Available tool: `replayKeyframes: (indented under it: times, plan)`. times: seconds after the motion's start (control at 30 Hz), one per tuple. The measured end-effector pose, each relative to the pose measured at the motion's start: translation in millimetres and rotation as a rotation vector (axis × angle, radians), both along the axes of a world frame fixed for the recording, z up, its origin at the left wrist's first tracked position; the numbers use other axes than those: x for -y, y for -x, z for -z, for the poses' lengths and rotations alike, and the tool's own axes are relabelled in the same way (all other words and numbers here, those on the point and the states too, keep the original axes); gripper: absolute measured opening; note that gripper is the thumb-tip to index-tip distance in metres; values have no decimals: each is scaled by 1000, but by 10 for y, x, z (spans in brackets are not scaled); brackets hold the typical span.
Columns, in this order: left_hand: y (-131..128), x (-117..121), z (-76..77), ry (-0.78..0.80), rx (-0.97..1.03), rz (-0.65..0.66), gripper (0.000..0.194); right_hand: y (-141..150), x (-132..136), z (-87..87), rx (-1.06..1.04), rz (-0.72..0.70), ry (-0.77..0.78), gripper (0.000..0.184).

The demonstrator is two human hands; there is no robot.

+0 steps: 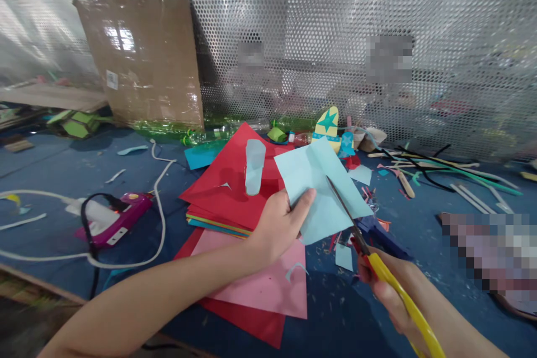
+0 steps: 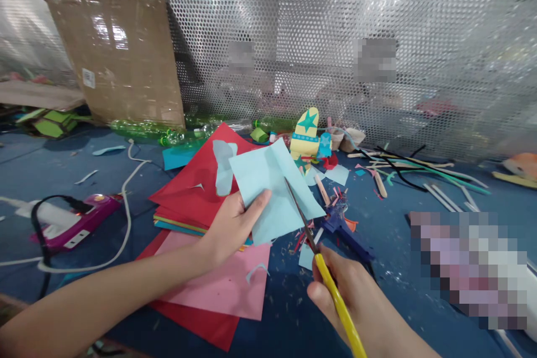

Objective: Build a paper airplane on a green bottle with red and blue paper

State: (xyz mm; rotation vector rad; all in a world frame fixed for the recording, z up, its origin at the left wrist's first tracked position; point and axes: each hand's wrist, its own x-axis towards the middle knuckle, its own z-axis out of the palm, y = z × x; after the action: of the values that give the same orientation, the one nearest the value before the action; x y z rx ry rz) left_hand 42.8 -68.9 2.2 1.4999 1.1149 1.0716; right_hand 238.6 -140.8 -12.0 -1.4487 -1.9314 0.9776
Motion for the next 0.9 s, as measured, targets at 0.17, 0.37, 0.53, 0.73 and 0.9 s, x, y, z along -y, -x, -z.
replayKeyframes:
  times: [0.17,0.37,0.53,0.73,0.9]
  plan:
    - [-13,4,14,18,38,33,33,-63,-26,108,59,-87,-147,56]
    - [-26,69,43,59,2,94,39,-94,-33,146,44,-89,-194,54]
    - [-35,110,35,95,-6,84,44,-84,-27,109,49,-107,-203,57]
    - [-39,97,4,101,56,98,40,-73,-20,71,48,-93,-198,58]
    - [-52,99,-21,156,131,117,38,-76,-29,94,41,-98,-174,58]
